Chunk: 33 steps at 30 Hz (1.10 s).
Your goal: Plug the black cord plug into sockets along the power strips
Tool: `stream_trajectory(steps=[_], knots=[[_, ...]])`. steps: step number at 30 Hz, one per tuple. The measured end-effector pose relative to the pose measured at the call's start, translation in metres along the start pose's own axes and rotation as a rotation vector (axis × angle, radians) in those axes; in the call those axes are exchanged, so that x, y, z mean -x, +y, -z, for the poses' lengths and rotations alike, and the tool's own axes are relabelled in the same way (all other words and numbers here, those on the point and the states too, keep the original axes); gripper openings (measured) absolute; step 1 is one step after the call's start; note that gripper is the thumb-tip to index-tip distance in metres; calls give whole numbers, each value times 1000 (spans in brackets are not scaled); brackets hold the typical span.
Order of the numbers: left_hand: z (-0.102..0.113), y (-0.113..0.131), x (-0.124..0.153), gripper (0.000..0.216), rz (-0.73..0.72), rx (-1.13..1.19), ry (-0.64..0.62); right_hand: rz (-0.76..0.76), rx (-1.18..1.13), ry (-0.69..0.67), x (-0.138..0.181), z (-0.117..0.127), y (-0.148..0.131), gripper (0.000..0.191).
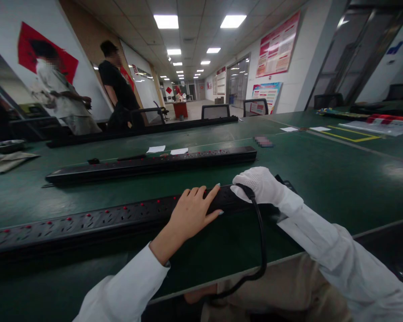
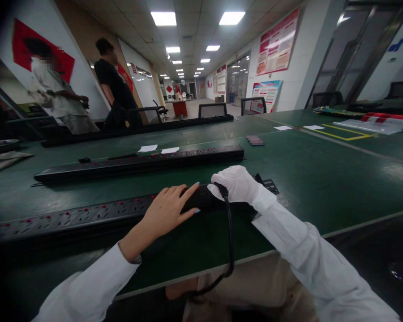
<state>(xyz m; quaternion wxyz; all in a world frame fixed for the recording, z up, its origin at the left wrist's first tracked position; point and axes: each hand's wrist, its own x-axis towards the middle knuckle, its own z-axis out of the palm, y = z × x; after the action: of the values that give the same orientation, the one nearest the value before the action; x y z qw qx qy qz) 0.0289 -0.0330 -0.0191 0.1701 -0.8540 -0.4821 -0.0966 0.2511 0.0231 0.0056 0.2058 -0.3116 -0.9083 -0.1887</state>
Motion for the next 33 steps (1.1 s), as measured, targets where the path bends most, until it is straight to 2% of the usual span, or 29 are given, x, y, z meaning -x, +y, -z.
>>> stream_trajectory(steps=[33], knots=[[-4,-1,0,56,-18,-21,4,1,-31,40,0,1,0,28]])
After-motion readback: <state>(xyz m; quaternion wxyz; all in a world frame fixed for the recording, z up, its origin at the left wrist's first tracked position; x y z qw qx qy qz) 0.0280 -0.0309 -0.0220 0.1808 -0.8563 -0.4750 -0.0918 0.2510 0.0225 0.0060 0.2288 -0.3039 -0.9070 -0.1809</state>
